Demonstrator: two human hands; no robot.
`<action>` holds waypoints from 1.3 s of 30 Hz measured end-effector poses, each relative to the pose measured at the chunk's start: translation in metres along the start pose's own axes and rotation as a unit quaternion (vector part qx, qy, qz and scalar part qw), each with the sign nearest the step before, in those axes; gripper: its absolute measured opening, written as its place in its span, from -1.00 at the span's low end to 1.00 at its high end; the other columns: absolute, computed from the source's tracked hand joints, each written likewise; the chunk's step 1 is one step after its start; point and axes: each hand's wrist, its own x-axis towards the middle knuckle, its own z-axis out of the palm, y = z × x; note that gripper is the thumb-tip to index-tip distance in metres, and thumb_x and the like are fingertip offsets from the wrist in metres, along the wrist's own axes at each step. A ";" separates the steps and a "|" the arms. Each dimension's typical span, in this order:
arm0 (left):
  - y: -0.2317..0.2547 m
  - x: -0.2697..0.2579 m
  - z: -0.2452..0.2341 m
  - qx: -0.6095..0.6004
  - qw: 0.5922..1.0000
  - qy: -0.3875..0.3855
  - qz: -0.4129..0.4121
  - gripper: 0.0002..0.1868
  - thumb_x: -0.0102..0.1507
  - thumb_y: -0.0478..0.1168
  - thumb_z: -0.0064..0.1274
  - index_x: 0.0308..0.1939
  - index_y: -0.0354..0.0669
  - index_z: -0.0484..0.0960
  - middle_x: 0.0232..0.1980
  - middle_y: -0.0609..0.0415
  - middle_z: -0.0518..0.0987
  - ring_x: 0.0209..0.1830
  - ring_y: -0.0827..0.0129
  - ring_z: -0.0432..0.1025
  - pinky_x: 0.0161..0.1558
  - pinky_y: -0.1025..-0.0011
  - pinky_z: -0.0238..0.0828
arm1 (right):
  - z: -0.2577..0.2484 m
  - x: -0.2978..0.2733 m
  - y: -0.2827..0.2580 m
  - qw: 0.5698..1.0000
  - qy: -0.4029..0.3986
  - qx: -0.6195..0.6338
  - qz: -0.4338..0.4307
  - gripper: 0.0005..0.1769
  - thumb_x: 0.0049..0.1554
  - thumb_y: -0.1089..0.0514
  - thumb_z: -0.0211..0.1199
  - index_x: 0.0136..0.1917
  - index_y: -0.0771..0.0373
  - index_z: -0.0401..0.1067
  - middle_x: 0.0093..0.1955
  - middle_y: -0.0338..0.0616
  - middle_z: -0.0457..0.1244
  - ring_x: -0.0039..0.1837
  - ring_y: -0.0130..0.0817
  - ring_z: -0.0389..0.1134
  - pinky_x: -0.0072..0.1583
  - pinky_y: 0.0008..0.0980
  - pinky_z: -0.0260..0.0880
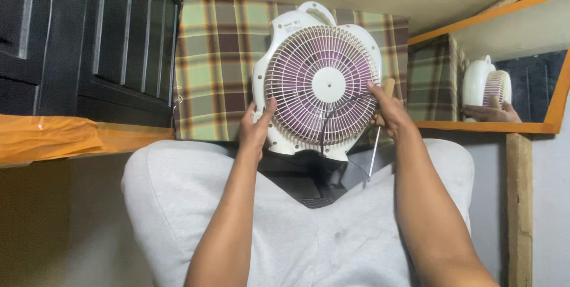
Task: The person sits on the floor and uses a screwdriver to tighten screws on the power plug of a small electric fan. The person repeatedly adjusts the plug and tightens the screws throughout the clip.
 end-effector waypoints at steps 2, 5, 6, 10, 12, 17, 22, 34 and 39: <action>0.001 0.000 0.009 0.032 0.998 0.030 -0.038 0.12 0.07 0.34 0.24 0.52 -0.24 0.23 0.35 -0.22 0.49 0.33 0.14 0.41 0.29 0.23 0.29 | -0.004 0.002 0.001 0.999 -0.013 0.026 -0.019 -0.31 0.12 -0.29 0.37 0.15 0.39 0.44 -0.20 -0.17 0.35 -0.37 -0.55 0.25 -0.40 -0.55 0.22; 0.004 0.001 0.024 0.050 0.996 0.040 -0.054 0.05 0.14 0.30 0.26 0.52 -0.20 0.22 0.34 -0.17 0.44 0.31 0.20 0.36 0.27 0.26 0.24 | -0.016 0.004 -0.007 0.998 0.028 0.030 -0.043 -0.38 0.06 -0.23 0.38 0.10 0.34 0.45 -0.20 -0.20 0.39 -0.37 -0.60 0.33 -0.42 -0.56 0.24; 0.004 0.002 0.033 0.050 0.997 0.035 -0.053 0.01 0.16 0.29 0.26 0.50 -0.19 0.25 0.33 -0.14 0.45 0.30 0.22 0.35 0.26 0.27 0.24 | -0.023 0.006 -0.010 0.998 0.037 0.030 -0.046 -0.38 0.08 -0.23 0.39 0.08 0.37 0.45 -0.23 -0.18 0.38 -0.39 -0.58 0.31 -0.42 -0.55 0.24; 0.011 0.016 0.062 -0.075 0.996 -0.054 0.008 -0.18 0.12 0.22 0.24 0.31 -0.24 0.51 0.18 -0.08 0.65 0.17 0.26 0.51 0.19 0.34 0.38 | -0.048 0.013 -0.027 0.996 0.064 0.033 -0.053 -0.37 0.10 -0.23 0.40 0.00 0.44 0.46 -0.31 -0.15 0.34 -0.45 -0.56 0.24 -0.42 -0.54 0.21; 0.015 0.024 0.071 -0.059 0.996 -0.069 -0.004 -0.20 0.14 0.20 0.25 0.28 -0.29 0.52 0.15 -0.11 0.67 0.14 0.21 0.55 0.18 0.33 0.42 | -0.056 0.018 -0.034 0.995 0.073 0.029 -0.055 -0.39 0.10 -0.23 0.40 -0.02 0.44 0.46 -0.32 -0.13 0.34 -0.45 -0.55 0.24 -0.42 -0.54 0.19; 0.014 0.020 0.076 -0.072 0.995 -0.066 -0.005 -0.20 0.14 0.20 0.24 0.29 -0.28 0.51 0.14 -0.10 0.67 0.15 0.21 0.55 0.19 0.33 0.42 | -0.061 0.021 -0.032 0.996 0.062 0.027 -0.060 -0.43 0.08 -0.20 0.39 -0.02 0.40 0.48 -0.30 -0.15 0.36 -0.43 -0.55 0.26 -0.41 -0.54 0.19; 0.009 0.021 0.084 -0.059 0.996 -0.064 -0.006 -0.18 0.17 0.22 0.20 0.34 -0.22 0.44 0.19 -0.03 0.62 0.21 0.26 0.50 0.23 0.34 0.36 | -0.064 0.016 -0.033 0.995 0.073 0.054 -0.049 -0.41 0.08 -0.17 0.41 0.02 0.45 0.47 -0.28 -0.13 0.37 -0.41 -0.53 0.27 -0.40 -0.52 0.21; 0.008 0.026 0.082 0.232 0.972 0.014 0.026 -0.08 0.20 0.21 0.23 0.41 -0.33 0.26 0.40 -0.36 0.26 0.35 -0.10 0.28 0.29 0.13 0.28 | -0.078 0.032 -0.018 0.943 0.248 -0.075 -0.209 -0.45 0.28 -0.23 0.20 0.25 0.27 0.44 0.04 -0.04 0.38 -0.04 -0.39 0.37 -0.15 -0.46 0.29; 0.028 0.023 -0.003 0.404 0.908 -0.076 0.083 -0.46 0.31 -0.10 -0.02 0.36 -0.16 0.42 0.33 -0.38 0.26 0.18 -0.22 0.40 0.29 0.07 0.31 | -0.093 0.022 -0.018 0.921 0.248 0.022 -0.299 -0.56 0.39 -0.18 -0.04 0.23 0.21 0.33 0.16 -0.06 0.32 0.11 -0.33 0.33 0.06 -0.39 0.33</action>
